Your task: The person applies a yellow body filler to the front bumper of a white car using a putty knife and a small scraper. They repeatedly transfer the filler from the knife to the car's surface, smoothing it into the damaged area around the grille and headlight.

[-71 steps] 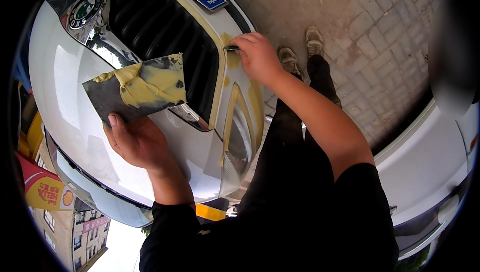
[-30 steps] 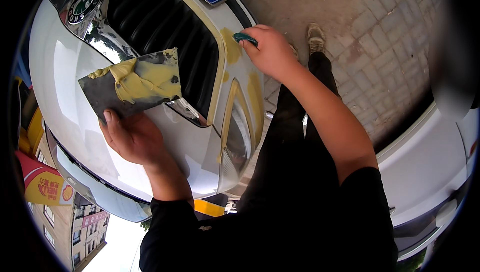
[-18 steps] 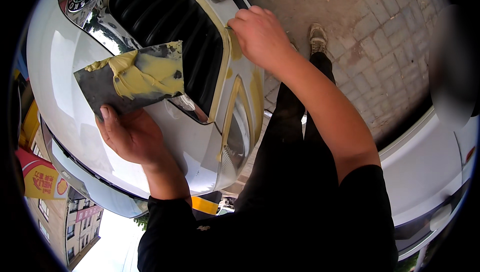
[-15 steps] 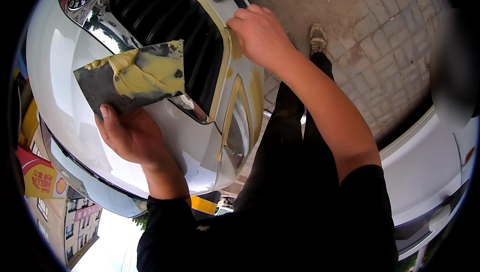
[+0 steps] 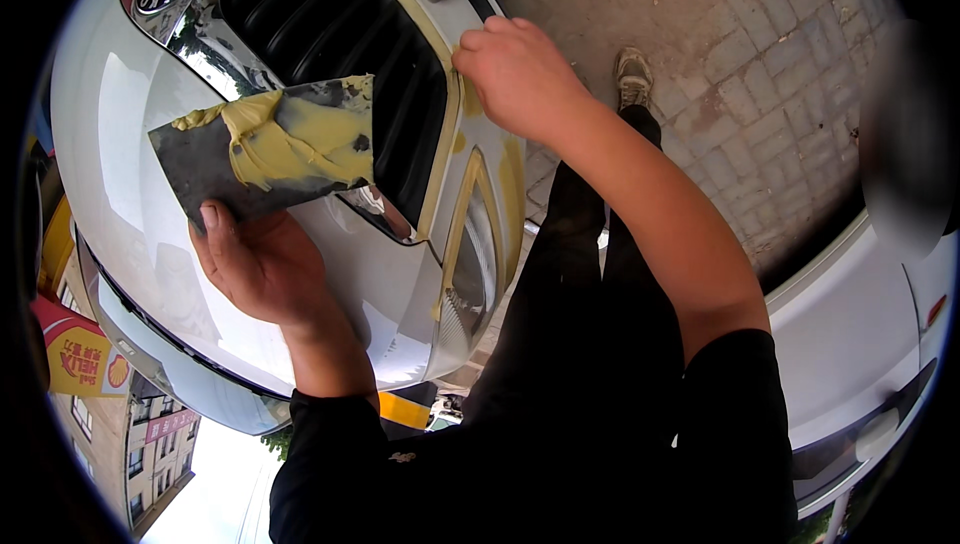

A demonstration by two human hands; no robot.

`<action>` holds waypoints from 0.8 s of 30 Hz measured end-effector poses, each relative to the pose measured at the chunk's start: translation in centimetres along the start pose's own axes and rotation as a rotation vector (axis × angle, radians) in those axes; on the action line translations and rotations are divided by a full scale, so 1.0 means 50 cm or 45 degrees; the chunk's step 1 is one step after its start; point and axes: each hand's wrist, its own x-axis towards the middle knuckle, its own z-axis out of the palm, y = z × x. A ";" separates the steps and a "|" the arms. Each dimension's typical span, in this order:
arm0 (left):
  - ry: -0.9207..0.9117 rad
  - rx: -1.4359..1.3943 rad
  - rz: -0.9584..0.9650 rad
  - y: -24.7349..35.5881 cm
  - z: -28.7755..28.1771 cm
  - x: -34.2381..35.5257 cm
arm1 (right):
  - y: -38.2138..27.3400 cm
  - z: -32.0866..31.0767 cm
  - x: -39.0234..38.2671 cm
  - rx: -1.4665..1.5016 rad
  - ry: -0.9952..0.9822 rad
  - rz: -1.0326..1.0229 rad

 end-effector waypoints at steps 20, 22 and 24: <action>0.029 0.030 -0.015 -0.002 0.003 -0.001 | -0.038 -0.005 -0.054 0.151 -0.121 0.088; 0.037 0.034 -0.024 0.000 0.001 -0.003 | -0.031 -0.002 -0.061 0.274 -0.105 0.122; 0.062 0.022 -0.031 0.002 0.003 -0.004 | -0.006 0.005 -0.072 0.461 -0.037 0.134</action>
